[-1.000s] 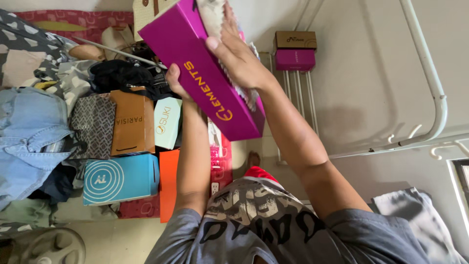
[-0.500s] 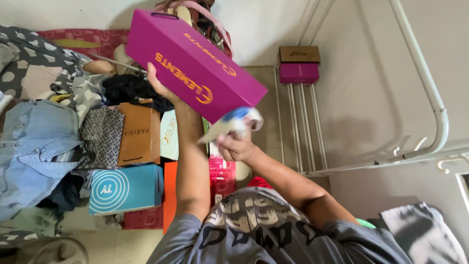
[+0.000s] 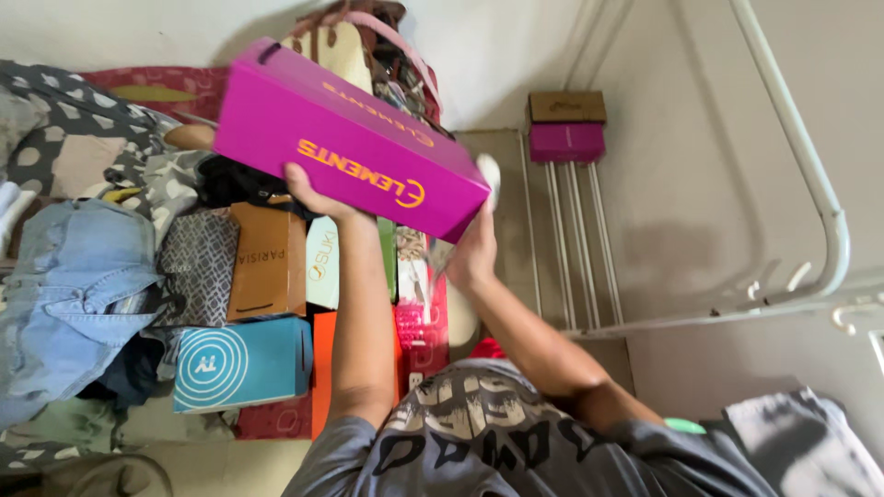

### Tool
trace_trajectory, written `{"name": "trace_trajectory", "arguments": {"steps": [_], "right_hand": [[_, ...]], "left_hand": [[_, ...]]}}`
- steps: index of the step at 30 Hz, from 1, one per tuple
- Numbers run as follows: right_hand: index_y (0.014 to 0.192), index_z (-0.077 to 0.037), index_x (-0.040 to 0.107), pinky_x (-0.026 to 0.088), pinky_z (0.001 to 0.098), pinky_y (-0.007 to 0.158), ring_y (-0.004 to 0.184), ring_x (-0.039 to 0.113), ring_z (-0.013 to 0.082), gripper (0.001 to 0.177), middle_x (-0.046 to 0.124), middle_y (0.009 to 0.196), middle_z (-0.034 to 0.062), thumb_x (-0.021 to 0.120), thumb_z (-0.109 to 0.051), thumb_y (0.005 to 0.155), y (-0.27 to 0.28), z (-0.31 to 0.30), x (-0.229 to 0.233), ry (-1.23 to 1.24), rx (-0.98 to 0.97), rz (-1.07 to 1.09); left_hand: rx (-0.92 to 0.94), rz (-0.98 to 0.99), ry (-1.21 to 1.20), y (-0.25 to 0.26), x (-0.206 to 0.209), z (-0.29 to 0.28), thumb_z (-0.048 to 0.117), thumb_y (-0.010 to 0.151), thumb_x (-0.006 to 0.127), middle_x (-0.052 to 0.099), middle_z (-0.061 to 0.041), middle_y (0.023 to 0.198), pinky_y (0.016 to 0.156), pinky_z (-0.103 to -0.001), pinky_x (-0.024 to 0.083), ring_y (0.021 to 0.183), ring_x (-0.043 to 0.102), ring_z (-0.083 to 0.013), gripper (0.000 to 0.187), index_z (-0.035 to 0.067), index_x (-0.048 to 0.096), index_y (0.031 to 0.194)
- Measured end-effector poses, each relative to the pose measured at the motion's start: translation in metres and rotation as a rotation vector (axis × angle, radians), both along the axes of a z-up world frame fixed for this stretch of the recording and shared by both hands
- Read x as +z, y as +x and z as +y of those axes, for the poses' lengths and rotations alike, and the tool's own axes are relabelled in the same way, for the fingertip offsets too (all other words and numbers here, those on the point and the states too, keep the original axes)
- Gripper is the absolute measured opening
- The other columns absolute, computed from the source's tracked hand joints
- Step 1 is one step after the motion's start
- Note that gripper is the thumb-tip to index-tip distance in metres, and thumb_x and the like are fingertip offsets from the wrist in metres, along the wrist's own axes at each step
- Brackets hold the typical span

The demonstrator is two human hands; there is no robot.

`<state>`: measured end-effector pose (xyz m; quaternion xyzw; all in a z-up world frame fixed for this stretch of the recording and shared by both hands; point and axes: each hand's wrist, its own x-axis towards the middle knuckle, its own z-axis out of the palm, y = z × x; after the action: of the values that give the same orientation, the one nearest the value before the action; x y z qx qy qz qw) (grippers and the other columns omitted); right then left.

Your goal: The person wipes down several boxes and a paper shopping bag with a cloth, then rinses the cloth in a basin of water and continues wiping other objects.

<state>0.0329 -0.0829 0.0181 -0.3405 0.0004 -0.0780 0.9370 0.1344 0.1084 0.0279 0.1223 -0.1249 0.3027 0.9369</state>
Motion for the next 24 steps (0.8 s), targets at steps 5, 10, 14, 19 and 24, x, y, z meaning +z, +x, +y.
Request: {"name": "trace_trajectory", "arguments": {"steps": [5,10,14,19,24], "right_hand": [[0.139,-0.002,0.054,0.058,0.0382,0.09,0.105,0.069,0.023,0.037,0.067,0.119,0.0113,0.054,-0.014,0.104,-0.023,-0.039,0.017,-0.042,0.138,0.154],[0.131,0.001,0.06,0.057,0.037,0.085,0.098,0.07,0.0218,0.028,0.07,0.113,0.0108,0.056,-0.009,0.105,-0.006,-0.077,0.02,-0.164,0.005,0.065],[0.143,0.008,0.059,0.049,0.0347,0.106,0.122,0.063,0.0227,0.04,0.066,0.133,0.0157,0.06,-0.008,0.106,-0.005,-0.082,0.044,-0.362,0.103,-0.037],[0.159,-0.004,0.037,0.034,0.0365,0.118,0.143,0.043,0.0298,0.066,0.04,0.159,0.0236,0.063,-0.013,0.099,-0.006,-0.09,0.082,-0.973,0.364,-0.209],[0.16,-0.006,0.041,0.027,0.0437,0.124,0.157,0.022,0.0442,0.064,0.02,0.167,0.0338,0.062,-0.014,0.101,-0.029,-0.079,0.076,-1.478,0.209,-0.431]], "left_hand": [[0.476,0.028,0.362,-0.017,-0.001,0.014,0.054,0.094,0.075,0.052,-0.019,0.135,0.105,-0.045,0.048,0.121,0.056,-0.0283,0.081,-0.003,0.041,0.142],[0.442,-0.061,0.955,-0.086,0.053,-0.006,0.061,0.078,0.086,0.036,-0.016,0.164,0.126,-0.042,0.037,0.147,0.043,-0.026,0.127,0.005,0.013,0.165],[0.389,-0.067,1.359,-0.109,0.047,-0.018,0.052,0.057,0.09,0.039,-0.016,0.151,0.123,-0.046,0.038,0.144,0.041,-0.0317,0.137,0.006,0.019,0.164],[0.431,-0.116,1.696,-0.13,0.006,-0.04,0.046,0.06,0.096,0.016,-0.033,0.167,0.132,-0.059,0.021,0.158,0.017,-0.0507,0.152,-0.005,-0.006,0.162],[0.281,-0.025,1.717,-0.129,-0.026,-0.06,0.058,0.048,0.099,0.006,-0.038,0.162,0.126,-0.062,0.016,0.151,0.01,-0.058,0.167,-0.006,-0.008,0.158]]}}
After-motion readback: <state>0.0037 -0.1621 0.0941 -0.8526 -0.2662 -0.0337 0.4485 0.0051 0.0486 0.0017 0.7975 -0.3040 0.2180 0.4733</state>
